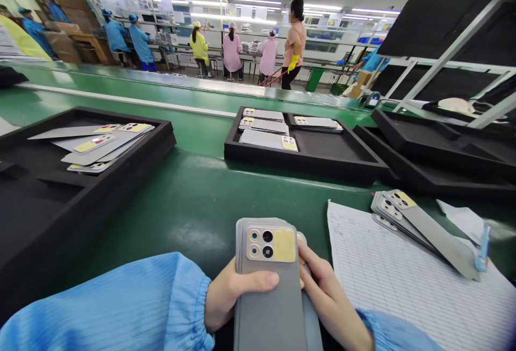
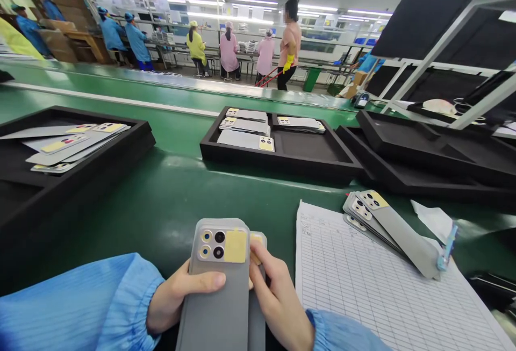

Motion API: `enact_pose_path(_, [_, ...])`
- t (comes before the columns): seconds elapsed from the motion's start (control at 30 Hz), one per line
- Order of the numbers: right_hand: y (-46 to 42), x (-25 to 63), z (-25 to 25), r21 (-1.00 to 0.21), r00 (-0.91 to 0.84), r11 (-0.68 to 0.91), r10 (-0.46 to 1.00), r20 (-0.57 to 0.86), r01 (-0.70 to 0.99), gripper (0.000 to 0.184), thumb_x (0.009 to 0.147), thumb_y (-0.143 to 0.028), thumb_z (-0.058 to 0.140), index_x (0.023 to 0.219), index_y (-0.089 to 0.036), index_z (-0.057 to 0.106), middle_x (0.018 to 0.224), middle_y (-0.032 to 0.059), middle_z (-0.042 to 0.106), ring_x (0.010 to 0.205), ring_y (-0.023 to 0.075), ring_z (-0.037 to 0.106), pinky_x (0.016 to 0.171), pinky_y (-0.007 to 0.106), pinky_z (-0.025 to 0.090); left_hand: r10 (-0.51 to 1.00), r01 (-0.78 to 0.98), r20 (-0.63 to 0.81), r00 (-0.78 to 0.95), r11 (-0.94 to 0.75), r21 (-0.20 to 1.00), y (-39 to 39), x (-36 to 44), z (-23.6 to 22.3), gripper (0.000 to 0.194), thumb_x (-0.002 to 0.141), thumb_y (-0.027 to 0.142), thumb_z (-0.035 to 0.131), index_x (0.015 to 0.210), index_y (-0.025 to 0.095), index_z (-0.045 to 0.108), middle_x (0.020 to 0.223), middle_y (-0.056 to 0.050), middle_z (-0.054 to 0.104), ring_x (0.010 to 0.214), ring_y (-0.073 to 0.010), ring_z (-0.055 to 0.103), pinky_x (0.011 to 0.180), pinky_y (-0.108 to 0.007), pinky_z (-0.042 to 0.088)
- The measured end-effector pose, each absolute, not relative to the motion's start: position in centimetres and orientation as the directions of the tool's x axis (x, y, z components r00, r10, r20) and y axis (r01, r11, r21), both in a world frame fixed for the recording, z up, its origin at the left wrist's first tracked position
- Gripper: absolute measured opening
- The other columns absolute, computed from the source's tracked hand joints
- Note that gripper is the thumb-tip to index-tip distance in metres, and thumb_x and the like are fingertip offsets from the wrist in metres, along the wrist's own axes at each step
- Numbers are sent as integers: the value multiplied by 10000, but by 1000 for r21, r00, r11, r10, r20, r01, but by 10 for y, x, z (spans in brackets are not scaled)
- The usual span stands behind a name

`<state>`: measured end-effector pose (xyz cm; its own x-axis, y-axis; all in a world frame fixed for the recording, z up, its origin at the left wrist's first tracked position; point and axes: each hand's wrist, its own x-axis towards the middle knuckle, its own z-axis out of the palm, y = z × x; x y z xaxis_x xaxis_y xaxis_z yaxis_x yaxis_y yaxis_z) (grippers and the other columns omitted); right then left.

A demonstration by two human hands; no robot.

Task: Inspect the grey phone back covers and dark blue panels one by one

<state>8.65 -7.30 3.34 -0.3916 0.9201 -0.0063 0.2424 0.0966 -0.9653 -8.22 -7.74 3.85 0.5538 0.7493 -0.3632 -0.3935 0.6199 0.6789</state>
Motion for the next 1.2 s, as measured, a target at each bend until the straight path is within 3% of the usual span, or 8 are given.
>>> enact_pose_path(0.13, [-72,89,37,-974,-381,49,924,-40,221,296,872,-317,417,1130,-251,547,921,7,640,665,153,537,609,239,451,721,-355,-296,627,602,715,-78,-84,38,335,650,270,669,949,121,659,824,-63,699,730,-158,630,703,-244,480])
enact_pose_path(0.27, [-72,94,41,-993,-132,2,991,-14,122,291,868,-305,397,1083,-262,589,1051,12,638,905,198,585,750,267,472,672,-296,-310,672,628,720,-80,-83,40,327,683,238,645,997,147,638,836,-50,702,764,-174,644,720,-265,485])
enact_pose_path(0.33, [-73,94,43,-998,-95,30,995,25,60,331,867,-344,368,1122,-263,563,1064,29,634,942,225,588,774,314,481,651,-253,-314,690,625,739,-81,-83,42,337,709,211,623,1043,164,613,854,-41,702,792,-186,647,739,-286,482])
enact_pose_path(0.43, [-76,90,48,-978,-172,108,982,77,178,461,751,-380,561,1191,-254,503,1014,53,632,876,249,607,752,355,494,650,-260,-244,720,578,773,-81,-80,45,413,725,162,606,1133,185,548,982,-40,675,947,-212,605,859,-333,434])
enact_pose_path(0.5, [-78,85,51,-945,-200,154,975,98,288,599,619,-310,705,1180,-249,507,1005,51,618,851,239,608,734,334,497,656,-298,-172,735,540,787,-81,-78,47,462,720,121,604,1169,184,516,1074,-42,637,1069,-224,535,942,-347,371])
enact_pose_path(0.57, [-80,80,52,-933,-200,165,974,104,320,619,566,-268,745,1146,-241,532,996,47,613,824,220,612,704,309,502,645,-307,-144,751,533,788,-81,-76,49,465,723,111,597,1176,171,512,1084,-49,630,1096,-238,513,955,-355,355])
enact_pose_path(0.8, [-78,80,48,-960,-137,68,990,31,272,270,783,-339,556,1019,-224,622,976,49,646,848,204,618,722,300,491,570,-183,-288,770,629,755,-82,-78,47,286,742,168,577,1023,163,628,873,-30,697,838,-184,636,773,-268,458])
enact_pose_path(1.2, [-78,81,46,-969,-130,77,990,48,234,302,863,-370,423,1020,-225,637,952,37,651,837,185,612,731,281,464,564,-170,-284,776,620,766,-82,-78,48,344,739,152,567,1080,183,593,905,-36,691,830,-183,637,771,-278,462])
